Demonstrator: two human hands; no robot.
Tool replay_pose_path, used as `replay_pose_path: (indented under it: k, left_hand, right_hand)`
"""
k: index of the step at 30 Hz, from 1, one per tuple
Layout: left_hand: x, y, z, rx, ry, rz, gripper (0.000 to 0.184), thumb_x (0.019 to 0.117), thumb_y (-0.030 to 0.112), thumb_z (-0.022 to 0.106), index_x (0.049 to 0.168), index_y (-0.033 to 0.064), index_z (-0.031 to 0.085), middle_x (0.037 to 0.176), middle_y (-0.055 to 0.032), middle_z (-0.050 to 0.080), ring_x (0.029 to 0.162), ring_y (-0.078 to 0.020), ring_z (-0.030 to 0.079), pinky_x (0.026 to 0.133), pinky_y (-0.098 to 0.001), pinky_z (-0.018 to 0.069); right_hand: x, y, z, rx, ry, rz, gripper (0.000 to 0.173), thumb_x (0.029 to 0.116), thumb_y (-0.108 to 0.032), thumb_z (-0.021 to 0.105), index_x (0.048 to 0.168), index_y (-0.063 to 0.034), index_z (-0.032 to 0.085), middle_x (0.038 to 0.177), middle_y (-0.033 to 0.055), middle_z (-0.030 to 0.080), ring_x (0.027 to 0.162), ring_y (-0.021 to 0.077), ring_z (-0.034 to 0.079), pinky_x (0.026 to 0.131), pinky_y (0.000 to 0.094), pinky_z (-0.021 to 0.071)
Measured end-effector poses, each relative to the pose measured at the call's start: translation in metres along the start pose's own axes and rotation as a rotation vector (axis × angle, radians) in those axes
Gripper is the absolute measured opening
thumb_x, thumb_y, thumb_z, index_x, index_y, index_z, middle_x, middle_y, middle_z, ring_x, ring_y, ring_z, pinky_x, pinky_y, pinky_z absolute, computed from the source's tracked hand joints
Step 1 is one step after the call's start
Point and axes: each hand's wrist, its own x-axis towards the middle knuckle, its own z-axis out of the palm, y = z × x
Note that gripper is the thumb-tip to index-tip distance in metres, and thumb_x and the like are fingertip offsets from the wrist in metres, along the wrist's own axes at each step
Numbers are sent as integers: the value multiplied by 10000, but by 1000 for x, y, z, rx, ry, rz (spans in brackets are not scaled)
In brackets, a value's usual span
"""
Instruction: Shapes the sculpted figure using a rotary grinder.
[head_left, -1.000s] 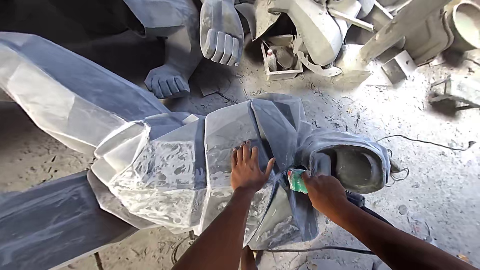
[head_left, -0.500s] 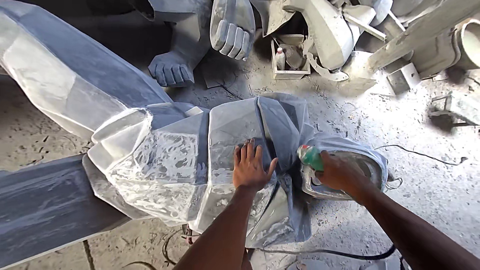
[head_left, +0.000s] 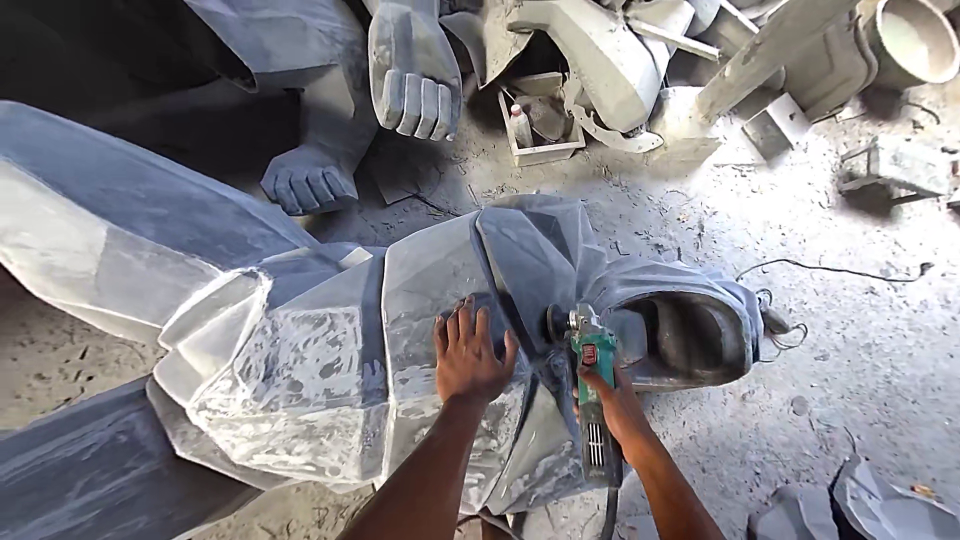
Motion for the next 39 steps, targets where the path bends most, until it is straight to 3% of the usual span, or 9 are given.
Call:
replay_pose_path:
  k: [2, 4, 6, 8, 11, 16, 24, 30, 39]
  left_hand:
    - [-1, -1, 1, -11, 1, 8, 698, 917, 545, 359, 1390, 93, 601, 1591, -132, 437, 1472, -342, 401, 1209, -579, 257]
    - [-2, 0, 1, -17, 5, 14, 680, 907, 513, 372, 1393, 93, 596, 1591, -128, 438, 1472, -336, 402, 1209, -574, 261]
    - [-2, 0, 0, -16, 10, 25, 666, 911, 496, 372, 1385, 88, 601, 1588, -130, 442, 1472, -334, 404, 1209, -571, 265]
    - [-2, -1, 0, -14, 22, 35, 654, 919, 479, 354, 1367, 78, 612, 1581, -136, 451, 1471, -331, 408, 1211, -570, 264]
    - [-3, -3, 0, -10, 35, 51, 647, 929, 470, 337, 1355, 71, 617, 1570, -146, 461, 1454, -347, 429, 1207, -571, 275]
    - [-2, -1, 0, -18, 17, 57, 686, 895, 498, 379, 1372, 59, 602, 1559, -179, 463, 1417, -394, 460, 1175, -593, 307]
    - [-2, -1, -1, -4, 14, 43, 727, 890, 543, 369, 1381, 60, 598, 1556, -188, 466, 1422, -405, 453, 1184, -594, 288]
    - [-2, -2, 1, 3, 9, 31, 757, 899, 591, 351, 1375, 61, 608, 1565, -182, 458, 1438, -385, 443, 1195, -586, 280]
    - [-2, -3, 3, 11, 30, 38, 753, 901, 593, 359, 1360, 54, 617, 1555, -185, 471, 1429, -387, 456, 1194, -588, 277]
  right_hand:
    - [-10, 9, -4, -94, -12, -98, 577, 914, -295, 741, 1368, -36, 497, 997, 176, 696, 787, 302, 733, 681, 444, 659]
    - [-17, 13, -11, -315, 11, -173, 674, 867, -405, 778, 1395, -88, 506, 1051, 84, 715, 849, 204, 743, 727, 393, 666]
    - [-22, 11, -14, -551, 33, -210, 730, 848, -525, 749, 1419, -140, 508, 1068, 7, 715, 914, 107, 718, 797, 350, 631]
    - [-21, 6, -11, -664, 29, -215, 745, 849, -572, 721, 1425, -152, 505, 1058, -2, 715, 920, 94, 712, 817, 360, 620]
    - [-13, -10, 5, -721, 14, -196, 713, 867, -605, 689, 1405, -172, 515, 1067, 14, 702, 970, 124, 697, 879, 404, 600]
    - [3, -37, 27, -727, 3, -121, 709, 873, -590, 705, 1427, -204, 488, 1009, 74, 719, 951, 227, 714, 855, 511, 585]
    - [-37, 23, -19, -628, 72, -129, 790, 818, -501, 761, 1471, -162, 474, 1107, 24, 717, 998, 129, 705, 883, 407, 599]
    - [-39, 33, -73, -1073, 157, -236, 756, 862, -533, 679, 1463, -113, 497, 1066, 61, 737, 972, 229, 727, 821, 502, 601]
    - [7, -33, -104, -1441, 156, -221, 648, 877, -521, 656, 1414, -189, 513, 1003, 85, 724, 933, 299, 724, 769, 539, 585]
